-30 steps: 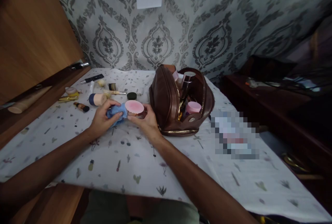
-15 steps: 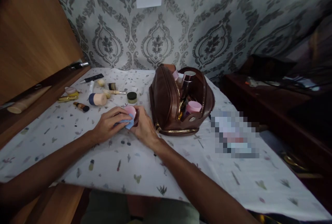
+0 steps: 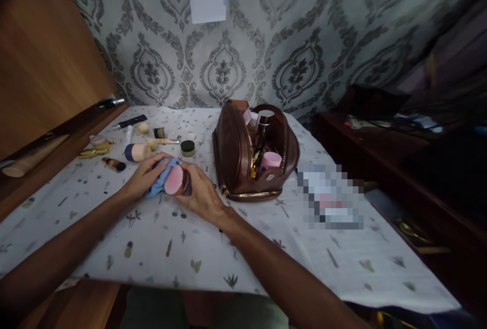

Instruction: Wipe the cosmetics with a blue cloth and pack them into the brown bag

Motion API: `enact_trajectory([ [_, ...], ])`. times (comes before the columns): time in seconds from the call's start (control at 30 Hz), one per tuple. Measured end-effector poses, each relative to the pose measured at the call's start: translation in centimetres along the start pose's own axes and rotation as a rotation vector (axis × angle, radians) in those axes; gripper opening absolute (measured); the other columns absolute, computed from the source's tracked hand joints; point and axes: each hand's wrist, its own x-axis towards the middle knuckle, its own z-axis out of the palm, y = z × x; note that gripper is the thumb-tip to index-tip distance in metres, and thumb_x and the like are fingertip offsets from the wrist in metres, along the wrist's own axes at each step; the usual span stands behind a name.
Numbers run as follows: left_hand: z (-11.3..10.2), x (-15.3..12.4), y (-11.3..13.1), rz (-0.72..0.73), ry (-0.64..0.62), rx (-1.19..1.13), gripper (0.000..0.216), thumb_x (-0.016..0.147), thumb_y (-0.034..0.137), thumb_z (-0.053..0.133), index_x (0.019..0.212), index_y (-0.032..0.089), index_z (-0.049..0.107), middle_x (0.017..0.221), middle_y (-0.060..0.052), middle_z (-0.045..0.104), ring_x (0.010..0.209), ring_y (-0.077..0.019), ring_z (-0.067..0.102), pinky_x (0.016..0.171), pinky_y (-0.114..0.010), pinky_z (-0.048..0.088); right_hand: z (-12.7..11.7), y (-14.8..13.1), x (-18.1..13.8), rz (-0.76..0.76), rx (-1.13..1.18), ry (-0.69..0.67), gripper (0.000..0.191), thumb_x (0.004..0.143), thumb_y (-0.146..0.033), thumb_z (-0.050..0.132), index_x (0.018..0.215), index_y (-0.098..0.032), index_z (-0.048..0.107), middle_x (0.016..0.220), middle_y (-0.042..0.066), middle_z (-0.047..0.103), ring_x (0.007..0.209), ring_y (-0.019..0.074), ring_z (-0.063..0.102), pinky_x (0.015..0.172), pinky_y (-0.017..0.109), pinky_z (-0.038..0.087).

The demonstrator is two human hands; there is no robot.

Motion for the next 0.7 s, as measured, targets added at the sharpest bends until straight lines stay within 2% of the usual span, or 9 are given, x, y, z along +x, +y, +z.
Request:
enact_trajectory([
  [0.1, -0.2, 0.3, -0.8, -0.081, 0.002, -0.100, 0.038, 0.092, 0.051, 0.051, 0.096, 0.018, 0.067, 0.092, -0.004, 0.071, 0.087, -0.0214, 0.064, 0.078, -0.031, 0.053, -0.4, -0.1, 0.3, -0.029, 0.030, 0.040, 0.061, 0.075, -0.028, 0.077, 0.130, -0.022, 0.051, 0.135, 0.014, 0.060, 0.128, 0.0273, 0.057, 0.111, 0.046, 0.044],
  [0.17, -0.2, 0.4, -1.2, -0.078, -0.047, -0.063, 0.037, 0.093, 0.050, 0.050, 0.097, 0.018, 0.068, 0.092, -0.005, 0.072, 0.087, -0.0225, 0.065, 0.078, -0.033, 0.055, -0.7, -0.3, 0.5, -0.039, 0.036, 0.088, 0.062, 0.076, -0.029, 0.077, 0.131, -0.022, 0.051, 0.137, 0.014, 0.059, 0.131, 0.0278, 0.054, 0.113, 0.047, 0.042],
  [0.23, -0.1, 0.2, -1.5, -0.010, -0.092, 0.115, 0.033, 0.090, 0.045, 0.053, 0.099, 0.018, 0.069, 0.093, -0.006, 0.072, 0.090, -0.0249, 0.066, 0.080, -0.036, 0.055, -1.0, -0.7, 0.8, -0.038, 0.038, 0.136, 0.064, 0.077, -0.028, 0.076, 0.134, -0.022, 0.049, 0.139, 0.014, 0.058, 0.133, 0.0276, 0.053, 0.114, 0.047, 0.042],
  [0.33, -0.3, 0.0, -1.7, 0.126, -0.062, 0.463, 0.028, 0.085, 0.039, 0.058, 0.098, 0.017, 0.070, 0.097, -0.010, 0.071, 0.093, -0.0294, 0.066, 0.081, -0.041, 0.055, -1.6, -1.6, 1.0, -0.064, 0.047, 0.175, 0.065, 0.077, -0.028, 0.076, 0.136, -0.024, 0.048, 0.141, 0.013, 0.057, 0.135, 0.0274, 0.052, 0.115, 0.047, 0.043],
  [0.43, -0.8, 0.3, -1.2, 0.238, -0.056, 0.622, 0.034, 0.086, 0.038, 0.056, 0.111, 0.017, 0.067, 0.108, -0.014, 0.069, 0.097, -0.0312, 0.065, 0.081, -0.044, 0.055, -2.5, -3.0, 0.8, -0.106, 0.064, 0.205, 0.068, 0.077, -0.031, 0.078, 0.137, -0.025, 0.047, 0.141, 0.013, 0.057, 0.134, 0.0278, 0.053, 0.113, 0.046, 0.045],
  [0.57, -0.4, 1.8, 1.8, 0.433, -0.005, 0.693, 0.041, 0.091, 0.034, 0.053, 0.129, 0.018, 0.056, 0.125, -0.016, 0.062, 0.113, -0.0339, 0.059, 0.091, -0.049, 0.052, -5.6, -5.4, -0.1, -0.120, 0.079, 0.316, 0.073, 0.075, -0.030, 0.081, 0.137, -0.026, 0.044, 0.141, 0.013, 0.057, 0.133, 0.0275, 0.054, 0.112, 0.044, 0.047],
  [0.7, 2.5, 4.0, 7.4, 0.731, -0.041, 0.641, 0.039, 0.098, 0.022, 0.044, 0.137, 0.018, 0.048, 0.133, -0.018, 0.057, 0.125, -0.0312, 0.054, 0.101, -0.046, 0.050, -11.3, -6.9, -0.6, -0.153, 0.033, 0.468, 0.074, 0.072, -0.034, 0.083, 0.136, -0.027, 0.045, 0.141, 0.012, 0.055, 0.132, 0.0285, 0.054, 0.111, 0.047, 0.046],
])
